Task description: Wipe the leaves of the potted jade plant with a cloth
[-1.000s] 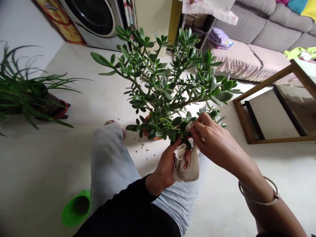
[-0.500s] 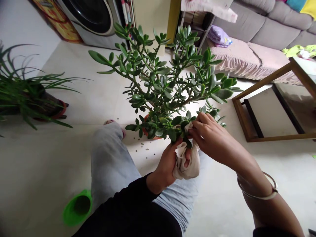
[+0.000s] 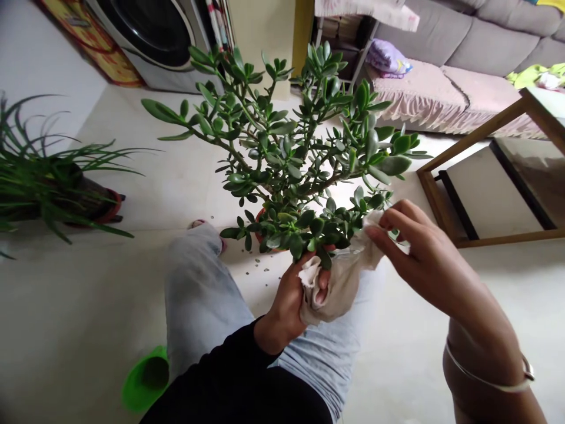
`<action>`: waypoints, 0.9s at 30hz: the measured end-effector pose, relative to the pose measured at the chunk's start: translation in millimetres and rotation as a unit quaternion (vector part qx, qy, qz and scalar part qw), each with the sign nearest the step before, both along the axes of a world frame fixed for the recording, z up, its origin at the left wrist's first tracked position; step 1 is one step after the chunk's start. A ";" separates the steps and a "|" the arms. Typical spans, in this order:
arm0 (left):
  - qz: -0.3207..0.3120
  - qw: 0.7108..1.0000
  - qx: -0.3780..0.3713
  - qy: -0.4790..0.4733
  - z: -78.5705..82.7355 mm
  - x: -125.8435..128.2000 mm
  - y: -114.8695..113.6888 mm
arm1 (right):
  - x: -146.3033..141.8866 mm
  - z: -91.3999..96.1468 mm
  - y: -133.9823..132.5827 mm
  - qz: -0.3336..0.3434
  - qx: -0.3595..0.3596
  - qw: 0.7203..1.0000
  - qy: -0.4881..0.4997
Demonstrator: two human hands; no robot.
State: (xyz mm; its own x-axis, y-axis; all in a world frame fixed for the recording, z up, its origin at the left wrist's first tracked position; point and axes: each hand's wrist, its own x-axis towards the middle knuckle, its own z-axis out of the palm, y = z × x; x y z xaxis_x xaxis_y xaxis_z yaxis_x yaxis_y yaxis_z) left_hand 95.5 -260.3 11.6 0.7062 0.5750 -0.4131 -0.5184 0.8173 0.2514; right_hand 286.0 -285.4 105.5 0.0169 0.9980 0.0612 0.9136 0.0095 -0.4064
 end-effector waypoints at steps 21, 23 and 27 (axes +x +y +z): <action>0.008 1.000 0.008 0.013 -13.9 1.7 -13.2 | -28.6 -8.2 56.1 0.197 -0.039 0.973 -0.114; 0.004 1.000 0.000 0.016 -12.5 1.1 -13.1 | -26.0 -5.2 60.9 0.201 -0.071 0.971 -0.107; -0.015 0.999 -0.026 0.033 -12.3 0.5 -13.4 | -28.0 5.5 82.5 0.193 -0.165 0.962 -0.102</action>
State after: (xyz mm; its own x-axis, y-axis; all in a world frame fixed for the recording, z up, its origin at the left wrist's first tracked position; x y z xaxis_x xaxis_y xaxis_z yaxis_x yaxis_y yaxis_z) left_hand 96.0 -273.7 -0.7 0.6935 0.5308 -0.4871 -0.4774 0.8450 0.2410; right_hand 258.0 -203.0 111.0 -0.3377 0.8929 -0.2977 0.9289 0.2650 -0.2587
